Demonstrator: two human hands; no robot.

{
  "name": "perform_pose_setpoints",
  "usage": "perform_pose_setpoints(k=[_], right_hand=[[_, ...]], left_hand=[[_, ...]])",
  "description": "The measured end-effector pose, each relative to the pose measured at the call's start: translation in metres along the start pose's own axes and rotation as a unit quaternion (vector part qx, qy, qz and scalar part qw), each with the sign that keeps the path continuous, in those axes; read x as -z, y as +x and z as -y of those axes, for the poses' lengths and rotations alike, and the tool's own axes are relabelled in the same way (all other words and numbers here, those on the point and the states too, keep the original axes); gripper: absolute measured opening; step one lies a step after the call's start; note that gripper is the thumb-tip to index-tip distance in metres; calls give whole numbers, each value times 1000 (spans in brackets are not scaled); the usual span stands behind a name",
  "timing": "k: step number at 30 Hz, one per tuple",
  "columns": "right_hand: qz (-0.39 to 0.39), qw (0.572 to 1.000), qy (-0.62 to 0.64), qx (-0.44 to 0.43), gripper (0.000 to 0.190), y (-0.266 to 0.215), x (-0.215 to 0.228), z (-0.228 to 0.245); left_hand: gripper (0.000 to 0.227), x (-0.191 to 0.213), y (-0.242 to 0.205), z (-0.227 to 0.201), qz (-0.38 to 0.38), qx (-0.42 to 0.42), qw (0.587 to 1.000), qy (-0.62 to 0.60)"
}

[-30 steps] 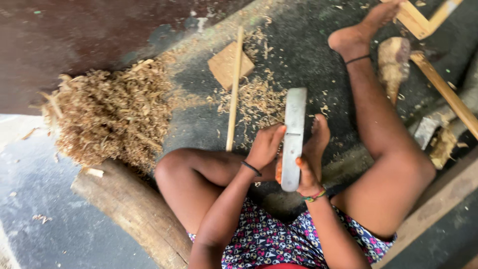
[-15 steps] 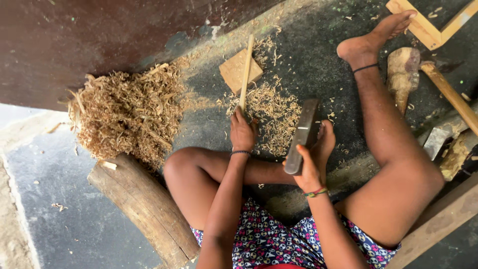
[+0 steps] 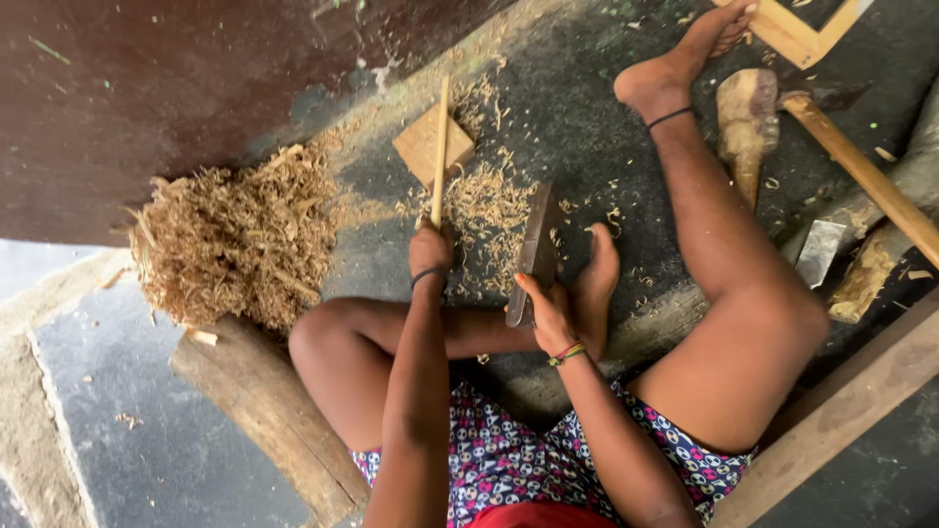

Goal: The person sits on the floor and uses a hand plane to smooth and shape a small rectangular piece of wood. They repeatedly pull the plane along the wood, generating wood shavings, and occasionally pause to inspect the tool and the workpiece.

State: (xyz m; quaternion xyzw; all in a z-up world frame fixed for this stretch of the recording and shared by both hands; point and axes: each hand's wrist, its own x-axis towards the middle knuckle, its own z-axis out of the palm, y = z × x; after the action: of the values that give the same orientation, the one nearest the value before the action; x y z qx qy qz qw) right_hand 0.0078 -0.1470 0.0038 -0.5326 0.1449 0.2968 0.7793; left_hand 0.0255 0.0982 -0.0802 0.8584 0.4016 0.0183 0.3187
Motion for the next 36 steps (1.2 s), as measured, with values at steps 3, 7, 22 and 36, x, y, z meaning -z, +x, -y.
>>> perform_pose_setpoints(k=[3, 7, 22, 36], right_hand=[[-13, 1000, 0, -5, 25, -4, -1, 2], [1, 999, -36, 12, 24, -7, -6, 3], [7, 997, -74, 13, 25, -7, -11, -12], [-16, 999, -24, 12, 33, -6, -43, 0]], left_hand=[[45, -11, 21, 19, 22, -2, 998, -56], [49, -11, 31, 27, 57, 36, 994, -89], [46, 4, 14, 2, 73, 24, 997, -25], [46, 32, 1, -13, 108, 39, 989, -96]])
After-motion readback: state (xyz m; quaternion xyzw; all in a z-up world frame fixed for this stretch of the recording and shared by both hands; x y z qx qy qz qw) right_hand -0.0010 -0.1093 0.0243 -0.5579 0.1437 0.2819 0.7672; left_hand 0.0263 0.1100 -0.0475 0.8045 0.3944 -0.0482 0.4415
